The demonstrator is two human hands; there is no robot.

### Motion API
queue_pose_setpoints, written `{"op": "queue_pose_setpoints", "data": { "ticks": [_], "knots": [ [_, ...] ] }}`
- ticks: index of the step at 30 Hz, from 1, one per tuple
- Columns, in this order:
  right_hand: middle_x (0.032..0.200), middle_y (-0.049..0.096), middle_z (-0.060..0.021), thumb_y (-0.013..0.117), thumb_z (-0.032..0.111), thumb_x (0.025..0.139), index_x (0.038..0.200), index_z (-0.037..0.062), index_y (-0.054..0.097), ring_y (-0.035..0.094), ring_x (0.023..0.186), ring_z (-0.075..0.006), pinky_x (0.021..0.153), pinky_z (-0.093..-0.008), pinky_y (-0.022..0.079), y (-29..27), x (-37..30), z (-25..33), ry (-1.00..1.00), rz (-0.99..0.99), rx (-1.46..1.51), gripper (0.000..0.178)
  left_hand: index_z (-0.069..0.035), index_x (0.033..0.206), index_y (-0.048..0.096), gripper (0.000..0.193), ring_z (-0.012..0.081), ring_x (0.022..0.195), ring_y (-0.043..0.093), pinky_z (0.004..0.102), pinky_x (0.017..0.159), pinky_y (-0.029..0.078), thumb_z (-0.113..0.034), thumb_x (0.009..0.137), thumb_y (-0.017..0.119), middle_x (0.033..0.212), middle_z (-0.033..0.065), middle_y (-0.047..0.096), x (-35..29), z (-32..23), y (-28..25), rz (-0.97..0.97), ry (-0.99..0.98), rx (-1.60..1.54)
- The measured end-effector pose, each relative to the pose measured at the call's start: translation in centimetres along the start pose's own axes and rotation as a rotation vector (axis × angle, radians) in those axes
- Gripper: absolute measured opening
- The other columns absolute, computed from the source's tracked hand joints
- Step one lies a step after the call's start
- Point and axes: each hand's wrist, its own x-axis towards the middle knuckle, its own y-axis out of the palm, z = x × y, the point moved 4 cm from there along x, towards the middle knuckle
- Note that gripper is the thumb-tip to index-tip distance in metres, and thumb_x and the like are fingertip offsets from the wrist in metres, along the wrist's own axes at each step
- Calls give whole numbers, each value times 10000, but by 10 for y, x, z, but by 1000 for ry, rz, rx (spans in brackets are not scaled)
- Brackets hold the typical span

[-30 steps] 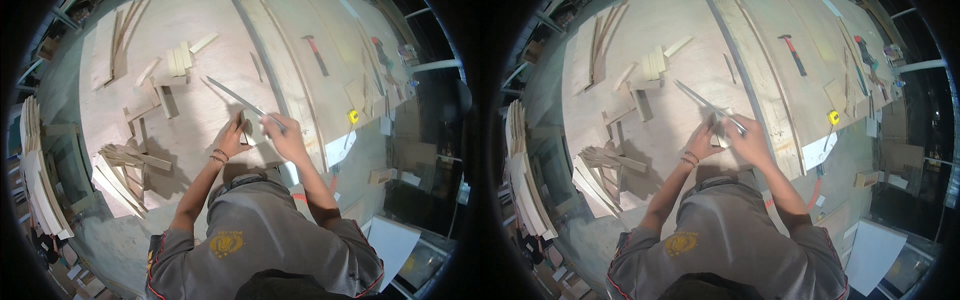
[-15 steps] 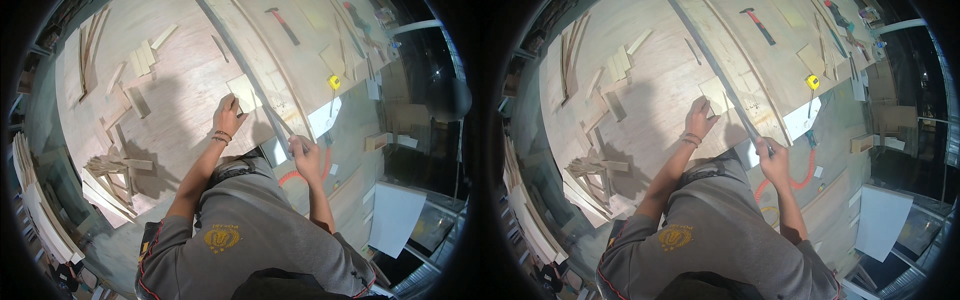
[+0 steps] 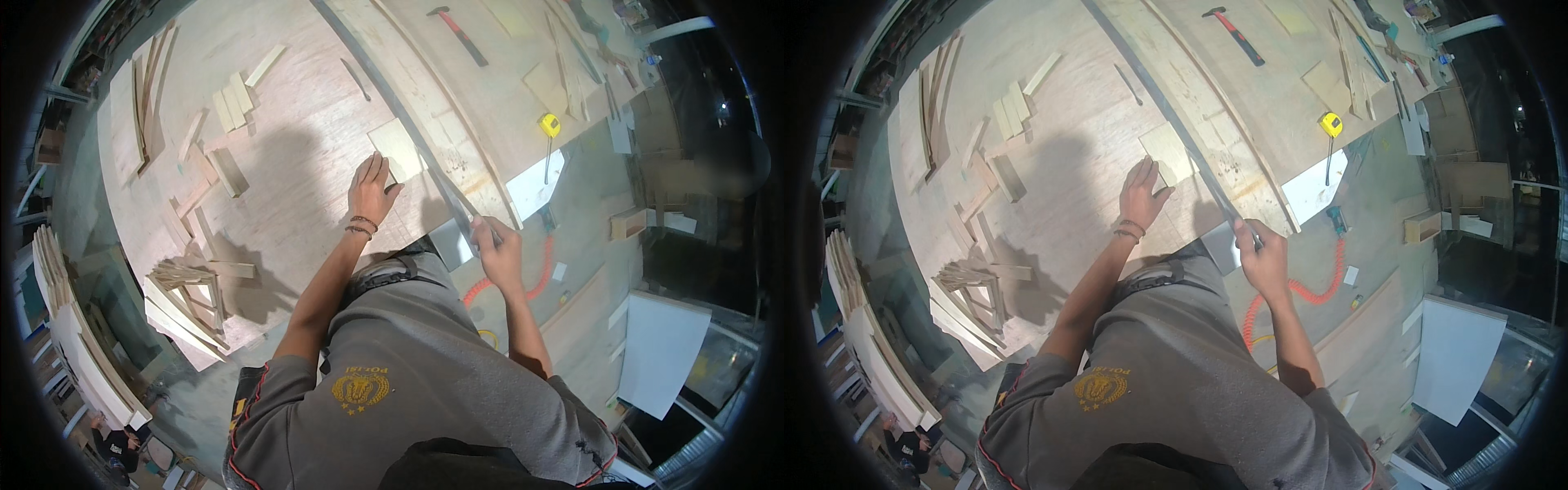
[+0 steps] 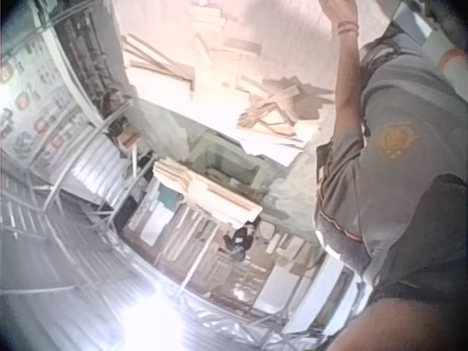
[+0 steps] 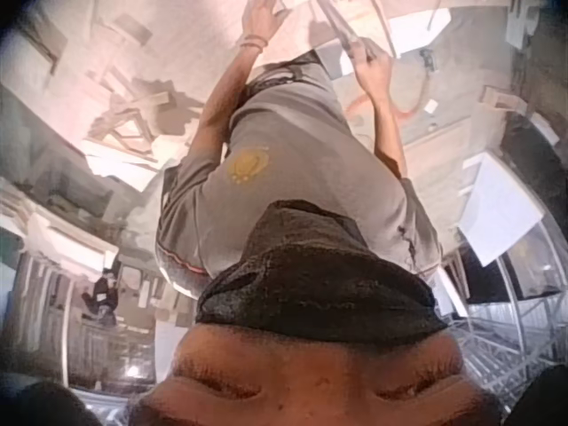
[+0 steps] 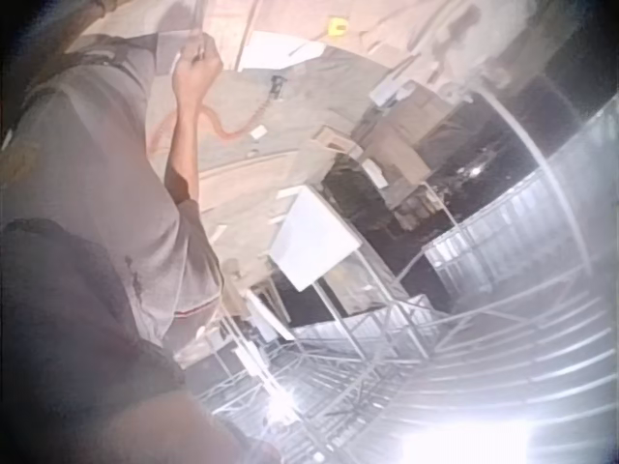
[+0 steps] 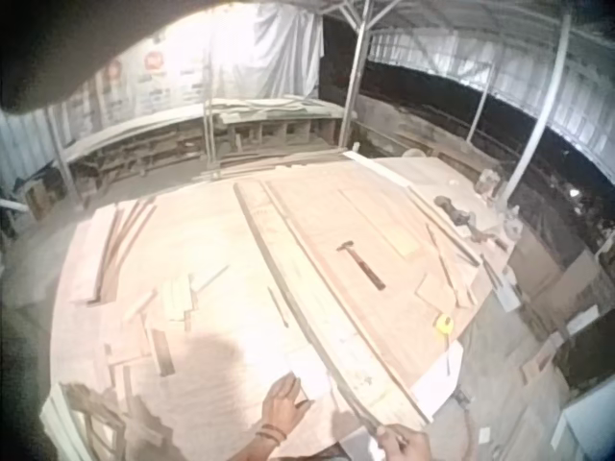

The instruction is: The person measures and marks a large wooden board with a tape measure and pencil, then uses a hand saw to cut the board along the marked line. They handle the cut pieces and continue sawing through the wood.

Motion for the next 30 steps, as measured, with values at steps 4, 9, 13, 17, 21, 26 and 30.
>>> {"op": "queue_pose_setpoints", "data": {
  "ticks": [4, 9, 13, 17, 21, 26, 30],
  "knots": [
    [644, 634, -85, 625, 387, 1068, 928, -35, 740, 580, 580, -142, 556, -338, 445, -1, 2, -4, 25, 17, -3, 460, 37, 1353, 670, 689, 366, 1384, 546, 447, 1176, 453, -291, 786, 887, 1478, 223, 617, 1, 0, 1, -9, 11, -20],
    [702, 658, -47, 609, 362, 1083, 979, -45, 749, 591, 668, -107, 611, -302, 480, -3, 3, -6, 102, 67, -17, 443, 57, 1352, 665, 678, 377, 1385, 547, 457, 1169, 455, -284, 805, 876, 1459, 227, 629, -1, 4, 3, -22, 2, -39],
    [708, 665, -48, 614, 380, 1081, 987, -32, 758, 603, 673, -107, 612, -297, 483, -3, 5, -9, 95, 72, -23, 447, 64, 1343, 671, 625, 378, 1366, 558, 464, 1160, 456, -263, 842, 850, 1433, 225, 648, -1, 5, 4, -35, 0, -83],
    [710, 668, -53, 606, 406, 1084, 990, -26, 763, 611, 676, -115, 622, -306, 491, -6, 8, -10, 84, 86, -50, 470, 69, 1336, 675, 569, 378, 1291, 589, 486, 1071, 492, -246, 882, 811, 1329, 209, 698, 2, 7, 1, -103, -59, -149],
    [619, 634, -102, 628, 419, 1073, 922, -33, 738, 591, 551, -150, 552, -347, 458, -7, 9, -6, 38, 37, -23, 489, 15, 1228, 733, 416, 365, 1072, 683, 481, 897, 539, -237, 901, 785, 1095, 169, 762, 12, 2, -6, -78, -281, -73],
    [612, 627, -104, 623, 427, 1074, 910, -32, 736, 592, 546, -159, 552, -351, 459, -8, 11, -6, 19, 43, -34, 501, 15, 1228, 744, 405, 370, 824, 734, 464, 780, 572, -219, 900, 786, 910, 171, 778, 19, 7, 6, 15, -377, -195],
    [605, 617, -100, 625, 410, 1072, 900, -31, 732, 586, 542, -163, 556, -349, 460, -8, 11, -6, 25, 33, -25, 485, -11, 1134, 741, 307, 373, 842, 728, 468, 778, 567, -206, 900, 776, 887, 170, 774, 18, 8, 12, -40, -366, -209]
  ]
}}
